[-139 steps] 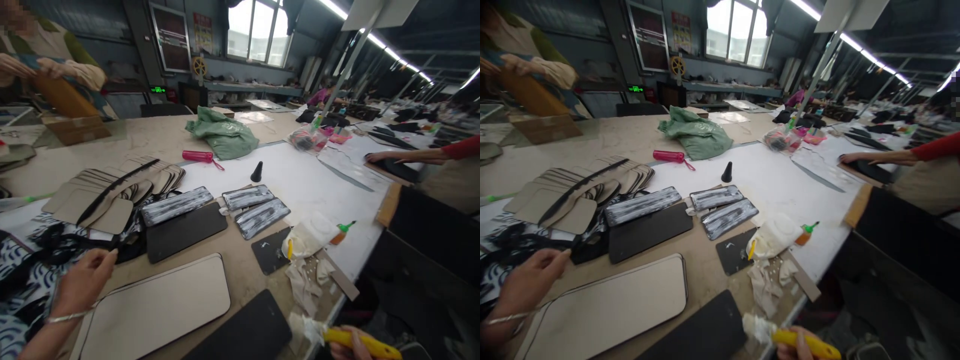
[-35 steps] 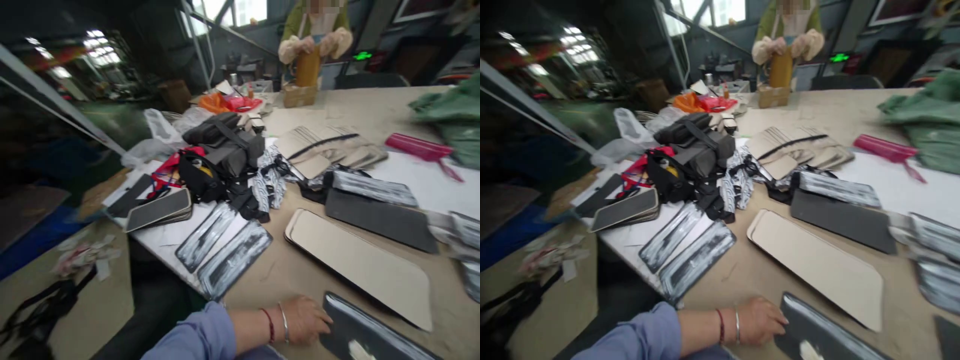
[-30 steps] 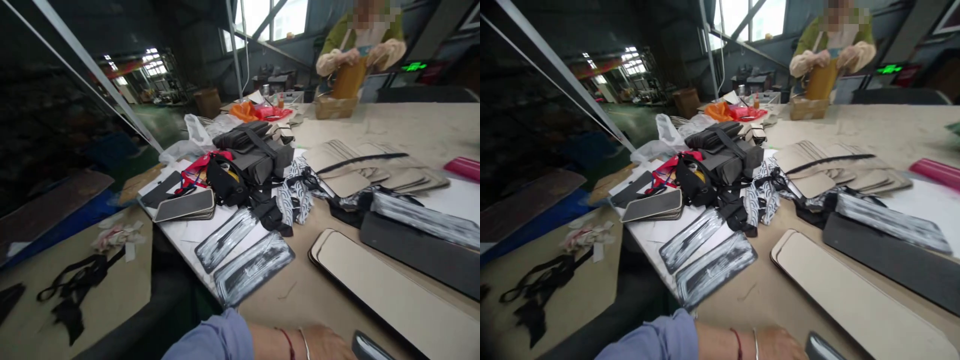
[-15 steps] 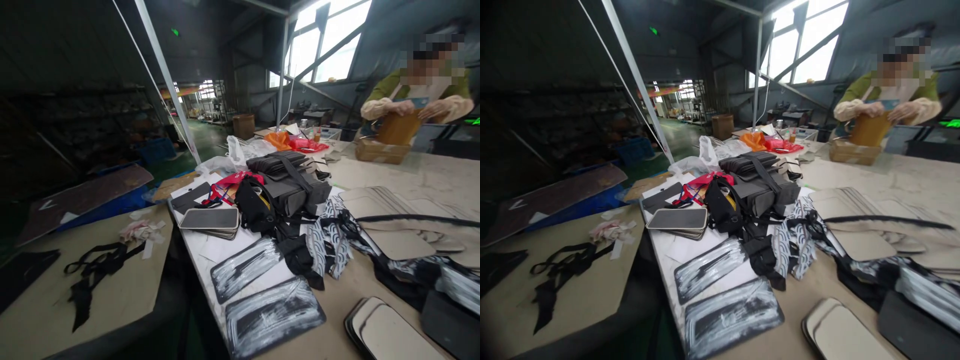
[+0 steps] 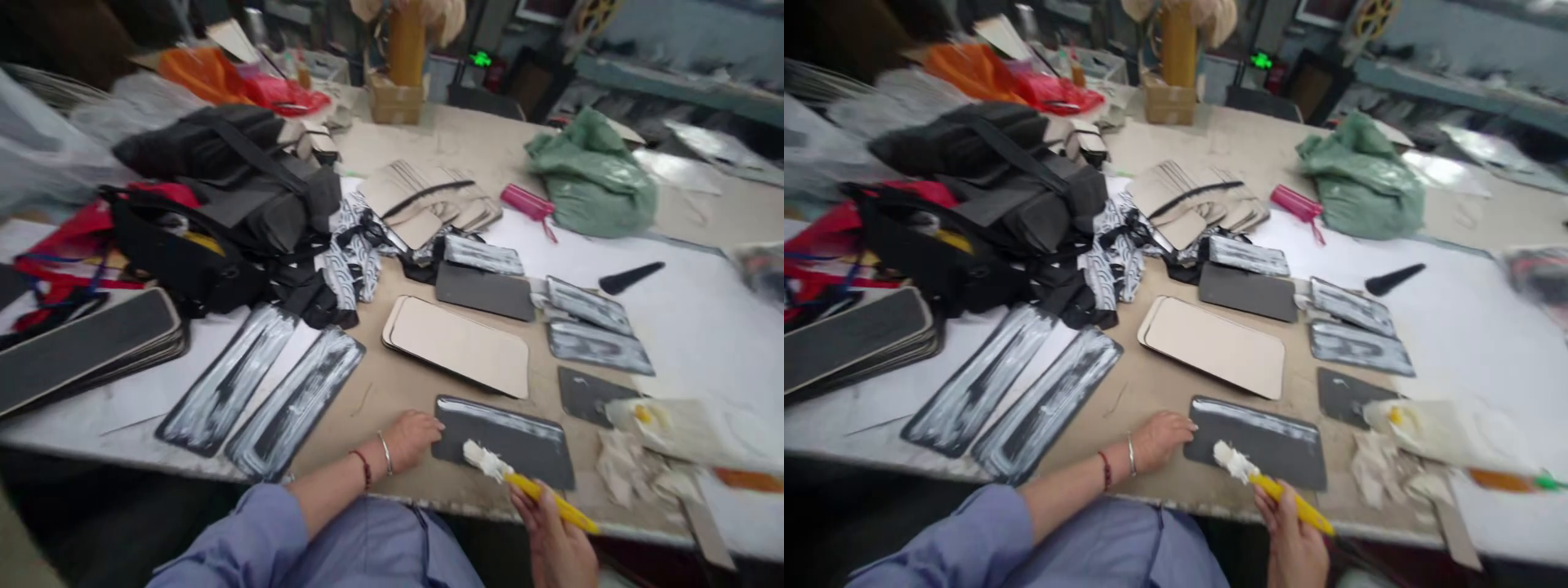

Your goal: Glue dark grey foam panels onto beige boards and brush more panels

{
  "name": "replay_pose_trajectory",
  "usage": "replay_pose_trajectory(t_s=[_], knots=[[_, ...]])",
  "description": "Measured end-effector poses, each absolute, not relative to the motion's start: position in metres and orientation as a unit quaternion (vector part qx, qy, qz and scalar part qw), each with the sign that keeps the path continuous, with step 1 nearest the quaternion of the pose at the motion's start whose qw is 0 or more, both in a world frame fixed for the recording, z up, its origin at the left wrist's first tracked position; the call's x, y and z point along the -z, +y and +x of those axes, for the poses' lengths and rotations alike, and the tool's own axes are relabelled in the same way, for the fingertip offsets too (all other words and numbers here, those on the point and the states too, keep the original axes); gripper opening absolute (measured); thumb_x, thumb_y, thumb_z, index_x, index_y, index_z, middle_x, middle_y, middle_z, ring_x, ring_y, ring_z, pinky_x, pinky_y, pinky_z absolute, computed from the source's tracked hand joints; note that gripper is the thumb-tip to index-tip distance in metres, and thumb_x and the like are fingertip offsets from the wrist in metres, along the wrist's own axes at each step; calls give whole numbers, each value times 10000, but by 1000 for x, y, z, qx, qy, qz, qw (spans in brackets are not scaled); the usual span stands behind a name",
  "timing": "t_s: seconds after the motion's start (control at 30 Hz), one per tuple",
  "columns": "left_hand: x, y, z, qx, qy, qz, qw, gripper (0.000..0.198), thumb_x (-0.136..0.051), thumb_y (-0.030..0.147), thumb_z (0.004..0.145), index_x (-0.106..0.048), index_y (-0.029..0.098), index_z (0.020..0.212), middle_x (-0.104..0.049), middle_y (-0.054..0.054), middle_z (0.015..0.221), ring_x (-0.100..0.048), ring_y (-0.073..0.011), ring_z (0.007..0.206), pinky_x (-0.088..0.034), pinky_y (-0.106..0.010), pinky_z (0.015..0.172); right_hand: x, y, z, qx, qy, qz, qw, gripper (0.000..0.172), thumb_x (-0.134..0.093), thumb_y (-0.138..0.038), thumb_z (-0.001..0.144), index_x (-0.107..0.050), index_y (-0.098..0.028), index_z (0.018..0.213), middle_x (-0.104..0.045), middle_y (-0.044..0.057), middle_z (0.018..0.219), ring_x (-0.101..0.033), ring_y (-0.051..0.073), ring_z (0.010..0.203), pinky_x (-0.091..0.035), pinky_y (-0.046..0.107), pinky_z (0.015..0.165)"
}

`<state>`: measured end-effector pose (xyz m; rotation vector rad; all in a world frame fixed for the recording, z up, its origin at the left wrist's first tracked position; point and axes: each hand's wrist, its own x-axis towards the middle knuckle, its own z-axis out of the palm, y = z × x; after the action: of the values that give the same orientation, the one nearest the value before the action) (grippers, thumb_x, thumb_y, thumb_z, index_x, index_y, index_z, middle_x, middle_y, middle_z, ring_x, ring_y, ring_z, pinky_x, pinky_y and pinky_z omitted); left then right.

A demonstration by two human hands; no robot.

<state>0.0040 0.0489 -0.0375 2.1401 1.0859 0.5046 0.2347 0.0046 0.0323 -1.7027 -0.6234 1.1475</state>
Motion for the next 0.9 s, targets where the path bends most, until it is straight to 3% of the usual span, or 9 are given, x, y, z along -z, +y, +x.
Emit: replay_pose_trajectory(t_s=[0.13,0.4,0.7,0.9], knots=[[47,50,-1,-247,405,809,347,376,-424,6,657,-611,162,943,-631,-75,1098,-545,-173,1047,-441,-356,912,-32,2,223,-470,-167,-714,491,466,-704,-465,603,-578,-96,858,-676,55,724,-645,174,669,-550,282,637],[45,47,-4,-280,389,824,303,436,-357,-30,678,-586,155,999,-640,-87,1063,-562,-150,1022,-478,-359,901,-17,4,202,-517,-184,-705,450,441,-651,-475,656,-581,-116,901,-687,70,769,-657,206,707,-552,331,686],[41,48,-7,-261,369,861,232,509,-341,-50,673,-563,180,1069,-639,-68,1070,-565,-142,1027,-505,-327,878,-16,8,287,-386,-159,-750,512,436,-641,-470,662,-555,-121,908,-678,37,720,-656,188,680,-546,307,698],[34,48,-3,-269,368,867,201,473,-342,-47,695,-562,169,1053,-647,-73,1045,-567,-140,1025,-511,-304,873,-16,13,345,-291,-164,-800,499,427,-599,-512,674,-581,-109,814,-671,56,679,-657,200,675,-532,331,728]])
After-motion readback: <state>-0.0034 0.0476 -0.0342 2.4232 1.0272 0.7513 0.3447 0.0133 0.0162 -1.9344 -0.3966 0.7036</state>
